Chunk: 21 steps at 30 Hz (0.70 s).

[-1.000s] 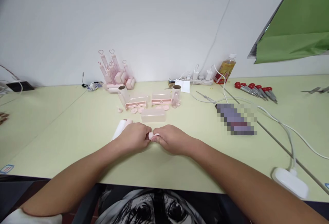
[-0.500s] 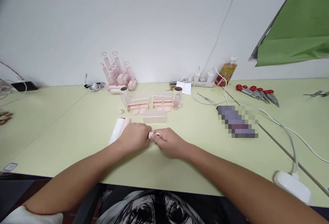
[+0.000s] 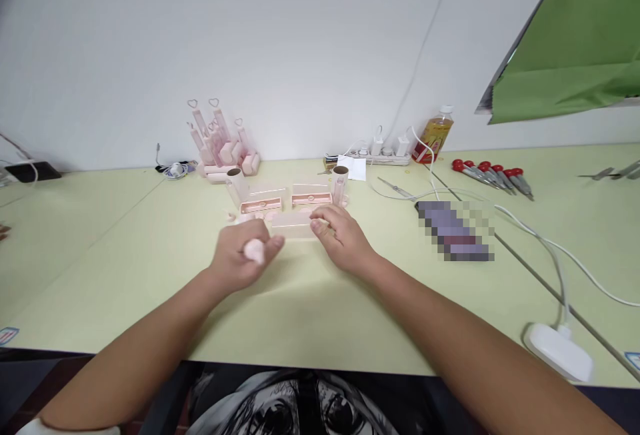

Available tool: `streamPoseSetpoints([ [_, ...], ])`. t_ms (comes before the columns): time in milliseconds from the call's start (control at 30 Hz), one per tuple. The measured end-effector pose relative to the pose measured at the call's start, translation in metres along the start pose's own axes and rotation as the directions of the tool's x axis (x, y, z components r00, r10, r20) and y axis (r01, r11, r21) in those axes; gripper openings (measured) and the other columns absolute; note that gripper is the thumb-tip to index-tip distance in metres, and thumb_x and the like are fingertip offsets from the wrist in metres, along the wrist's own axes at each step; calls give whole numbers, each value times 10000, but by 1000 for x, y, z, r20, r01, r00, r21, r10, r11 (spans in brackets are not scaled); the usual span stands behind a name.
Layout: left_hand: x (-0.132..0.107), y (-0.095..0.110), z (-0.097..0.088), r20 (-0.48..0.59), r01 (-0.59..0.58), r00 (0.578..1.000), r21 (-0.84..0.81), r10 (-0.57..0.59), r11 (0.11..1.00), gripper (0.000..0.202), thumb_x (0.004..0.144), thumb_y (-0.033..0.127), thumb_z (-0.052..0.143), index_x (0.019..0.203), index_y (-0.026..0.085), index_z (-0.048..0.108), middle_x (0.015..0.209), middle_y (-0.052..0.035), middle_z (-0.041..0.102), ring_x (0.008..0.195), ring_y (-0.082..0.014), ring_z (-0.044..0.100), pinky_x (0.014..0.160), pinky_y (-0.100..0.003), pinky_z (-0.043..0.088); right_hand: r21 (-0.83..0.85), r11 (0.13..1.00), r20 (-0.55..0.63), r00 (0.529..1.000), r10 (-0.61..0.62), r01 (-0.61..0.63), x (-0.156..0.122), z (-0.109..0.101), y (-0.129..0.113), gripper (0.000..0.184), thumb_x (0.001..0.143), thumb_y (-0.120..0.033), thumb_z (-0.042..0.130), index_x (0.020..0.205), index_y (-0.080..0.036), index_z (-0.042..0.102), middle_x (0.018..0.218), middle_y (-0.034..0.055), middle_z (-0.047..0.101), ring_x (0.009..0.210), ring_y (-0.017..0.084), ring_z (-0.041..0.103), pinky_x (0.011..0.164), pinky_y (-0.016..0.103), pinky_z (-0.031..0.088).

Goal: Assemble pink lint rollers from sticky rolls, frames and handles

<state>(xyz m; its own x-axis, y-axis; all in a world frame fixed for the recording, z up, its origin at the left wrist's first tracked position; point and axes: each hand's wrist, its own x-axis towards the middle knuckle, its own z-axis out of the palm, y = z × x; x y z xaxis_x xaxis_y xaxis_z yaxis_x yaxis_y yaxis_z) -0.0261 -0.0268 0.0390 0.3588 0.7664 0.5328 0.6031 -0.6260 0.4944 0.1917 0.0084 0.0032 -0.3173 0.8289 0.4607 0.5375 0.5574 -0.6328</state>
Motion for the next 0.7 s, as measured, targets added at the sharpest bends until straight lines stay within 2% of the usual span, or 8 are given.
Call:
streamPoseSetpoints([
  [100,-1,-9,-8,-289,-87,957,-341,-16,936,433,859,536,465,569,215,446,540,-19,498,527,-149,507,547,-294,416,-147,989,125,992,-15,33,5,9,17,405,936,-429,460,1269,-203,510,1437,136,436,1342,297,343,1061,466,310],
  [200,0,-18,-9,-437,-128,897,-398,-64,909,509,797,667,430,550,224,475,545,-34,473,531,-172,487,556,-335,421,-211,974,257,966,-19,75,6,18,20,469,904,-402,517,1328,-207,468,1473,136,389,1342,314,326,1066,489,302],
  [367,6,-26,-5,-402,-33,897,-476,-184,879,503,801,629,451,527,209,485,515,-15,413,483,-135,381,525,-308,350,-348,937,223,971,86,-4,6,13,3,244,836,-362,567,1005,-187,554,1067,114,582,980,271,511,805,385,429],
  [433,9,-28,-4,-390,9,884,-534,-256,846,503,824,604,451,527,201,496,500,-9,406,470,-124,373,494,-284,317,-387,921,232,961,151,-51,5,7,-2,182,809,-357,571,869,-198,507,942,85,578,841,231,514,672,323,400],
  [500,12,-31,-3,-413,65,838,-574,-357,816,529,833,627,430,533,198,510,473,-5,404,444,-118,375,450,-263,285,-382,918,241,947,211,-107,4,2,-2,194,783,-357,584,809,-210,459,863,55,570,741,195,496,582,287,343],
  [600,18,-35,-4,-455,121,725,-655,-517,746,580,825,703,394,575,197,527,433,8,417,388,-106,376,389,-233,253,-251,930,200,926,320,-267,4,-1,2,262,757,-393,620,776,-223,420,750,10,553,642,162,471,522,264,302],
  [667,23,-37,-6,-473,100,660,-715,-583,692,597,821,732,383,595,195,514,415,23,418,354,-92,354,365,-218,237,9,896,188,881,435,-444,5,-1,5,286,778,-425,603,767,-227,397,691,-9,539,593,147,479,501,258,342],
  [700,25,-38,-7,-478,77,637,-741,-605,667,596,819,736,388,597,194,500,410,30,415,343,-85,343,357,-212,231,190,833,213,850,482,-520,6,-1,5,281,799,-437,579,778,-228,393,690,-11,546,578,142,493,500,263,386],
])
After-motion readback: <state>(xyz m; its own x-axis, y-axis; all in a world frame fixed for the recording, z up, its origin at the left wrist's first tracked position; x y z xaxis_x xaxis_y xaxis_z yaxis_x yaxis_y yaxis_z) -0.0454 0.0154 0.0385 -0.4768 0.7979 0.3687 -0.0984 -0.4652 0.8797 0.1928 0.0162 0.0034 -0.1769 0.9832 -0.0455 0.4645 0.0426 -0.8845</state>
